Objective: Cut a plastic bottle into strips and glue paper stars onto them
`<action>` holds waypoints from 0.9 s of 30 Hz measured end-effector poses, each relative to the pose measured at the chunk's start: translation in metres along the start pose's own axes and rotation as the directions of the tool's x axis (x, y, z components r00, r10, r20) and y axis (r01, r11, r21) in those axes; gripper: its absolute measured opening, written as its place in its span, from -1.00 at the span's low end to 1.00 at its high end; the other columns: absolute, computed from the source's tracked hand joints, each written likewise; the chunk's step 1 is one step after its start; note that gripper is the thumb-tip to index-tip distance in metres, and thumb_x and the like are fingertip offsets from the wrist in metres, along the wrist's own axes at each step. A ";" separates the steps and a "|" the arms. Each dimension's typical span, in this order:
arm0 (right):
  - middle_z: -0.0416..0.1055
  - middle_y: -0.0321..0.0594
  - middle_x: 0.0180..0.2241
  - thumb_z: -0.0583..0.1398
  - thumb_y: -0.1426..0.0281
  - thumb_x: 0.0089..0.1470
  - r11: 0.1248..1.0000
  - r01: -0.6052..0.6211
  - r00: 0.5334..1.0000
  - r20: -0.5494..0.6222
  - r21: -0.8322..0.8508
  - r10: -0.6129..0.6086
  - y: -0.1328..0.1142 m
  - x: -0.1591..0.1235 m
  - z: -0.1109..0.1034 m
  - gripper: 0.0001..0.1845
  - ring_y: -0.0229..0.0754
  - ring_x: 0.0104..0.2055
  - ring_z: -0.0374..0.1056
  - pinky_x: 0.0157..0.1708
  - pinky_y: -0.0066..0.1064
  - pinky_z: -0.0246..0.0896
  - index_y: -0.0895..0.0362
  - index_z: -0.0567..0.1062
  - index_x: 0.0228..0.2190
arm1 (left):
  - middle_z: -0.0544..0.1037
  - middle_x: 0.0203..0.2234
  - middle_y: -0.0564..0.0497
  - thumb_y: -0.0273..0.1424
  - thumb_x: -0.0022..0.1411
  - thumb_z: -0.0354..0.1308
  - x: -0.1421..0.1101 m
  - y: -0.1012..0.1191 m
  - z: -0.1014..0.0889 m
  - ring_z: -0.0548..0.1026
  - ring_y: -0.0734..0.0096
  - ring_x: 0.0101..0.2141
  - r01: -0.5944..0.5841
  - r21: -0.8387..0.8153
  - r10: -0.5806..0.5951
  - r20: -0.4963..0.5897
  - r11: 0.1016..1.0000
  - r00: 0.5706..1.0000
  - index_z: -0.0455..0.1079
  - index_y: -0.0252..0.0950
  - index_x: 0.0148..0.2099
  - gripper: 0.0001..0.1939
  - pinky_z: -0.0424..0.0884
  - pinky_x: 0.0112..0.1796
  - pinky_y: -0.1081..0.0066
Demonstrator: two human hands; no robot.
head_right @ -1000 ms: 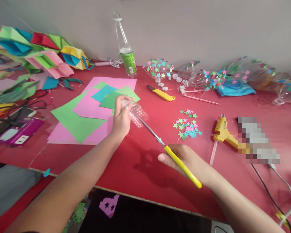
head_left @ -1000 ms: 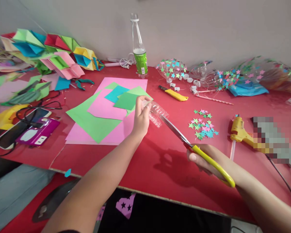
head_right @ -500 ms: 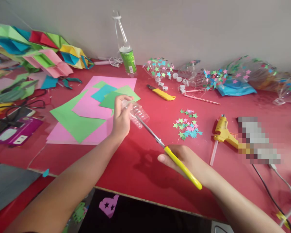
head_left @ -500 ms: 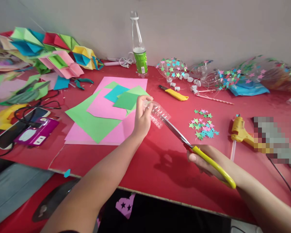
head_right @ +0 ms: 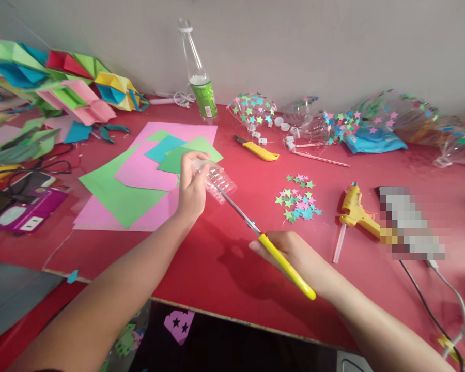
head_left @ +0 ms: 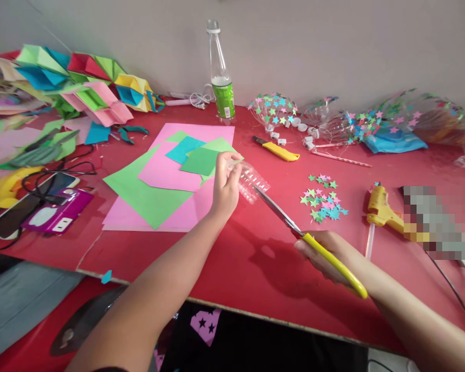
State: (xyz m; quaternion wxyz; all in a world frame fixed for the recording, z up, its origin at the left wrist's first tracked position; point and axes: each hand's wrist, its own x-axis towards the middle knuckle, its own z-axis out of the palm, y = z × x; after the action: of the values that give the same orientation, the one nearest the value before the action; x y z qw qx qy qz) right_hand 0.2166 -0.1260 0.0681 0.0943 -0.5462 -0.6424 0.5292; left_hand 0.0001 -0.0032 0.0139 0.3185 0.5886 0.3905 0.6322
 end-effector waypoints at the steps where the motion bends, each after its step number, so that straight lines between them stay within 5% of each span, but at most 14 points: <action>1: 0.08 -0.45 -0.66 0.10 -0.05 0.18 1.000 -0.006 1.000 -0.003 0.003 0.006 -0.001 0.000 0.000 -0.47 -0.39 -0.65 0.04 -0.67 -0.50 -0.13 0.09 0.17 -0.55 | 0.43 -0.25 0.01 -0.44 0.31 0.04 0.000 0.001 0.000 0.44 0.33 -0.07 0.003 0.009 -0.003 -0.008 1.000 1.000 0.25 -0.16 -0.16 -0.92 0.42 -0.10 0.32; 10: 0.11 -0.43 -0.68 -0.01 -0.15 0.19 0.993 0.114 0.993 0.007 0.007 -0.114 0.010 0.002 0.003 -0.40 -0.39 -0.66 0.04 -0.63 -0.47 -0.07 0.10 0.21 -0.56 | 0.40 -0.23 0.02 -0.43 0.33 0.00 -0.002 -0.002 0.002 0.50 0.46 -0.28 0.015 0.006 -0.015 0.057 1.000 0.998 0.22 -0.16 -0.14 -0.93 0.47 -0.16 0.31; 27: 0.04 -0.50 -0.70 0.05 -0.16 0.14 0.990 -0.030 0.999 0.021 0.137 0.028 0.008 0.004 0.008 -0.42 -0.41 -0.71 0.02 -0.70 -0.51 -0.08 0.09 0.20 -0.53 | 0.41 -0.24 0.02 -0.43 0.35 -0.03 -0.003 -0.008 0.000 0.50 0.46 -0.30 -0.009 -0.010 0.010 0.079 1.000 0.997 0.21 -0.14 -0.12 -0.91 0.46 -0.16 0.28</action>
State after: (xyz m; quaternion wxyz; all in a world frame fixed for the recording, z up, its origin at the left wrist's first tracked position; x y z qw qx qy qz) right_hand 0.2145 -0.1281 0.0563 0.1178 -0.5428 -0.5974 0.5784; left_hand 0.0002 -0.0015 0.0059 0.3337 0.6132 0.3718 0.6119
